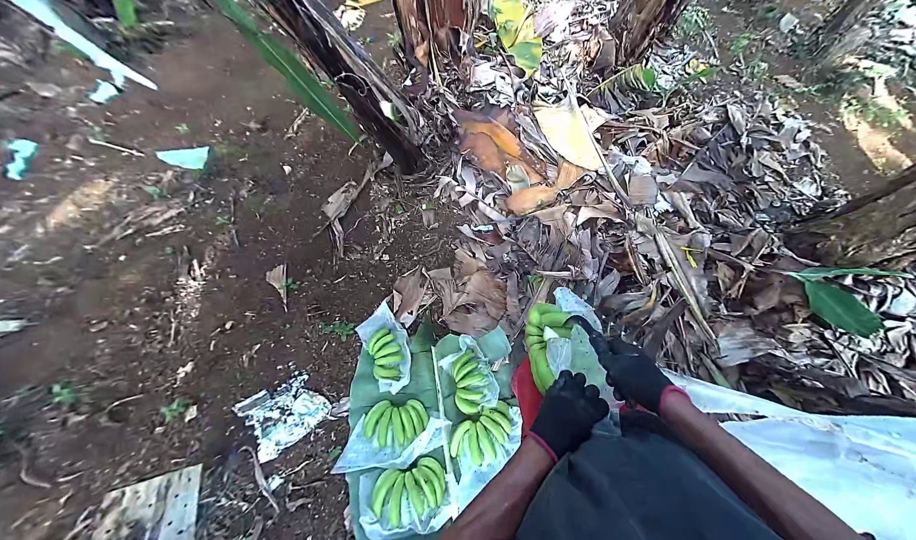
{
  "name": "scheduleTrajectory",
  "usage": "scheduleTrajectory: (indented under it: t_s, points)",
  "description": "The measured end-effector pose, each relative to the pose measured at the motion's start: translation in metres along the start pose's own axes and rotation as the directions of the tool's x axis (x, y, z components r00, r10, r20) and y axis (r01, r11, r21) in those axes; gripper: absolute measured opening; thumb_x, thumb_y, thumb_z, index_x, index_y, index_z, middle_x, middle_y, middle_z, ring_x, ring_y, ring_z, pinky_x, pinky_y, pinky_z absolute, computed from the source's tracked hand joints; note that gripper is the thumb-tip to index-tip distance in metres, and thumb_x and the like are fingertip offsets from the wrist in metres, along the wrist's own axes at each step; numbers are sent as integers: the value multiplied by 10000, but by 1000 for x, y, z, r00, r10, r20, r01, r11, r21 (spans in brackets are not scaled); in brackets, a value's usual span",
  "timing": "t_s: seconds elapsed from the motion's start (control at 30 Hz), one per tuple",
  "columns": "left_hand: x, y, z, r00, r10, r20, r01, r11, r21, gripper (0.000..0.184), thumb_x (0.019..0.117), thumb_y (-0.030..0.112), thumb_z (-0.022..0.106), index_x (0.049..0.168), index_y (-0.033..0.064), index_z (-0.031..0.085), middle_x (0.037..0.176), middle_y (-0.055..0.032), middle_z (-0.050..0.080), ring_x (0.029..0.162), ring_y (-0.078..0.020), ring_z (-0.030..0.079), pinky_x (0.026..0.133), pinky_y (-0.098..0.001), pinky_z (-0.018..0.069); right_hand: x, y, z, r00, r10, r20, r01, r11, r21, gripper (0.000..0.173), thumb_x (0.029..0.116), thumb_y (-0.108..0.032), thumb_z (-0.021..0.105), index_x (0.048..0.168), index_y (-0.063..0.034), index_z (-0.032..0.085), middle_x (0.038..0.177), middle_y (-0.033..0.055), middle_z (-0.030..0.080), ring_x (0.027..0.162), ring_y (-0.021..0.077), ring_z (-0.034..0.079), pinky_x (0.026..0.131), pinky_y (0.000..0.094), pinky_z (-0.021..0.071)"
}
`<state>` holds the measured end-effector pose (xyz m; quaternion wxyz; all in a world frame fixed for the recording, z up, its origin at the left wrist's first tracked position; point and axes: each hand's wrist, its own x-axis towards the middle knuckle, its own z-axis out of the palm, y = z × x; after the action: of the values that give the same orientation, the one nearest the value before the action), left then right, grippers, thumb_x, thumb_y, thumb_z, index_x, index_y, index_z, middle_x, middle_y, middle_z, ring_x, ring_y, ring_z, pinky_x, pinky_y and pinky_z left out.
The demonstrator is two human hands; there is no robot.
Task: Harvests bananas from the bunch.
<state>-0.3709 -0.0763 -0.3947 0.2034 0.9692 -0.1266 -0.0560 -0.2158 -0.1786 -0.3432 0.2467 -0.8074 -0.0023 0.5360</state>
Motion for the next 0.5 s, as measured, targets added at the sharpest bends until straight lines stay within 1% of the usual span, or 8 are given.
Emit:
scheduleTrajectory:
  t_s: [0.07,0.13,0.2,0.27,0.33,0.4,0.47,0.5]
  points:
    - [-3,1,1,1000,-6,-26,6,1000,20,102,930,124,653,905,202,713,853,-19,696,885,-257,671,817,-456,537,6,-5,8,999,16,35,-13,998,-61,647,1053,-646,300,1090,-75,603,757,104,624,565,221,639,550,402,576]
    - [-7,0,1,999,-27,-45,28,999,21,122,940,126,641,918,214,723,866,-12,703,890,-251,670,826,-452,536,8,-9,16,997,20,69,-13,996,-91,648,1050,-652,312,1054,-78,612,737,97,623,556,213,631,544,389,569]
    - [-10,0,1,996,-58,-73,60,998,18,141,943,128,637,940,226,739,895,-7,720,895,-252,675,824,-447,540,9,-14,22,994,4,107,9,992,-125,626,1058,-629,315,1051,-78,612,750,100,616,575,216,623,565,397,560]
    - [-13,0,1,991,-86,-99,88,996,12,143,945,129,635,936,227,739,895,-7,720,888,-253,674,813,-442,543,7,-17,24,990,-25,136,48,984,-171,624,1062,-620,303,1043,-75,606,761,105,612,587,222,626,583,408,564]
    - [-18,1,1,988,-96,-122,98,995,9,135,949,127,630,922,218,726,856,-15,698,866,-254,669,805,-444,538,1,-24,17,988,-19,152,52,975,-218,648,1057,-639,300,1054,-72,613,760,105,614,593,226,632,587,415,571]
    - [-21,4,1,983,-106,-150,107,994,4,149,971,129,608,917,212,719,836,-19,689,852,-254,667,803,-444,539,-7,-32,7,988,-1,154,46,956,-290,666,1052,-651,294,1095,-72,620,774,111,623,593,234,635,583,426,573]
    - [-27,7,-1,974,-140,-177,136,990,-35,168,988,126,592,926,204,727,858,-27,700,878,-260,673,831,-450,539,-12,-39,0,987,-3,158,64,921,-385,674,1054,-645,294,1129,-61,623,798,130,637,606,257,644,590,457,576]
    - [-30,9,-1,969,-166,-183,156,986,-67,171,992,124,590,938,203,732,880,-30,707,904,-265,675,854,-456,539,-12,-41,-5,987,-8,163,80,895,-439,684,1050,-650,304,1127,-56,634,804,138,649,609,267,651,592,471,580]
